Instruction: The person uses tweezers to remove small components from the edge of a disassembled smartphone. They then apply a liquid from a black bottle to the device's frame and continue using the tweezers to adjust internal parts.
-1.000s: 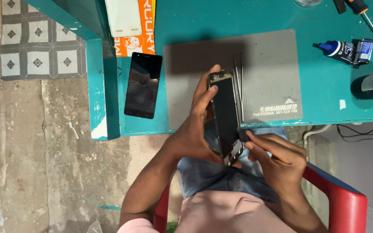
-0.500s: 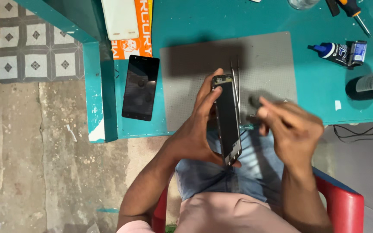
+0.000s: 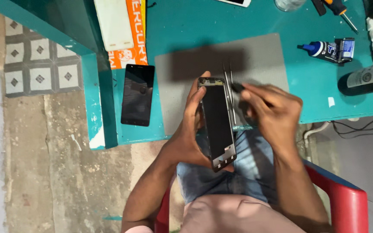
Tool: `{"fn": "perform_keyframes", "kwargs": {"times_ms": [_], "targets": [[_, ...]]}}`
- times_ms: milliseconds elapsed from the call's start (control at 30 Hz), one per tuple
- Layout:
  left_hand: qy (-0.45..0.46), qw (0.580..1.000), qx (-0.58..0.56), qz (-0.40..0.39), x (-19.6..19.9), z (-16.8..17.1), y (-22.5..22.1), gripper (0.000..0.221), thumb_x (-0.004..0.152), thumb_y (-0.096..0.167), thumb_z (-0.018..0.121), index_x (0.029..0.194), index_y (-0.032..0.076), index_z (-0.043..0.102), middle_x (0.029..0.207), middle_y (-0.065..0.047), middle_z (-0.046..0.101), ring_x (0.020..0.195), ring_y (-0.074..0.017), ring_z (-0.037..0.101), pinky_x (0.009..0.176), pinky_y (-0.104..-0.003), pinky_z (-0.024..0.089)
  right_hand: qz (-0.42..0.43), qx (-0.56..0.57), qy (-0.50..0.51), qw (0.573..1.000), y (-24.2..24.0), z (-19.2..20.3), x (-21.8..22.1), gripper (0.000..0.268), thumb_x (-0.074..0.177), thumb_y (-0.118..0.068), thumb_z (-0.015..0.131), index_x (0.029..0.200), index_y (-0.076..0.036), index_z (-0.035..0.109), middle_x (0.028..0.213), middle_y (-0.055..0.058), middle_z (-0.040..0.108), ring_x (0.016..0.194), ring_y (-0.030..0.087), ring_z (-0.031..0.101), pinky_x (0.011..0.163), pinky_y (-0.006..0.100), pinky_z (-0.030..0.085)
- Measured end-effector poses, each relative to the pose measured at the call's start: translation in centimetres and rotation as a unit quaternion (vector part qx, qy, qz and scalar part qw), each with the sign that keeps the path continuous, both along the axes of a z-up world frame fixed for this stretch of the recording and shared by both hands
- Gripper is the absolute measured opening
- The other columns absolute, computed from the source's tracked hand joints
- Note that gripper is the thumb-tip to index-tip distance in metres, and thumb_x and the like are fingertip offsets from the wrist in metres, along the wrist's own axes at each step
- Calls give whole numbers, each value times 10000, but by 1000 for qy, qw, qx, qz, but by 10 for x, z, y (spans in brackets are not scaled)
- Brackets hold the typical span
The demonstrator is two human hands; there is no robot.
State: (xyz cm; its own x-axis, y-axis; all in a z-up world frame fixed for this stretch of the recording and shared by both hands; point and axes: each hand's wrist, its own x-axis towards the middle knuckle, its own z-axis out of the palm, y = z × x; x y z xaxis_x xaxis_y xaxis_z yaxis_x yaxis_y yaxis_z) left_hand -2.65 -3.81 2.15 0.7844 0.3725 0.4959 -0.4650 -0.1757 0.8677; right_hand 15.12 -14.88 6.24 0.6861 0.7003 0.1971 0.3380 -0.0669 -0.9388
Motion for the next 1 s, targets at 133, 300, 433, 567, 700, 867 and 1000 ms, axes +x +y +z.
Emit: {"fn": "perform_keyframes", "kwargs": {"times_ms": [133,300,433,567,700,867,1000], "targets": [[-10,1000,-20,-1,0,-5,3,1532,506,221,1067,1671,242,73,1767,-157,-51,1584,-266,185,1254,-411,357,47,3,-18,999,-31,-12,-13,202,899,22,759,1097,-12,777,855,73,728,637,83,607,543,210,465],[15,998,-46,-45,-3,-7,-8,1532,524,251,1065,1664,153,47,1771,-193,-75,1574,-265,228,1272,-382,392,35,21,-83,996,-24,-15,-3,253,936,100,695,1138,-22,783,930,78,752,732,88,644,620,214,496],[-24,999,-25,-32,-1,-2,-10,1580,472,232,1049,1668,127,21,1765,-186,-24,1590,-250,155,1307,-347,201,10,41,-80,996,-4,-1,10,231,944,98,745,1148,-7,775,956,95,749,734,100,626,628,218,475],[-15,998,-54,-39,-4,0,-3,1589,505,257,1055,1679,102,-5,1779,-192,-52,1566,-254,240,1309,-350,240,4,49,-21,999,-17,10,3,214,913,93,754,1109,9,775,949,109,745,715,112,619,614,217,463],[-13,992,-100,-74,-6,-2,-8,1576,512,251,1042,1678,80,-4,1757,-178,-34,1593,-241,197,1322,-348,220,37,60,-126,989,-21,6,-2,213,920,110,719,1112,28,762,1022,128,757,904,149,733,790,244,582],[6,978,-182,-101,-11,2,-12,1574,525,287,1043,1709,53,33,1786,-207,17,1561,-276,249,1328,-380,257,-20,52,-154,987,-7,7,8,203,939,133,733,1115,39,770,1032,145,766,890,169,728,758,249,560],[-32,979,-167,-112,-7,-5,-6,1544,513,296,1031,1695,82,63,1758,-161,46,1584,-262,239,1333,-367,234,-2,87,-150,985,-20,16,6,185,956,106,760,1125,32,754,1032,140,750,856,155,720,736,218,558]]}}
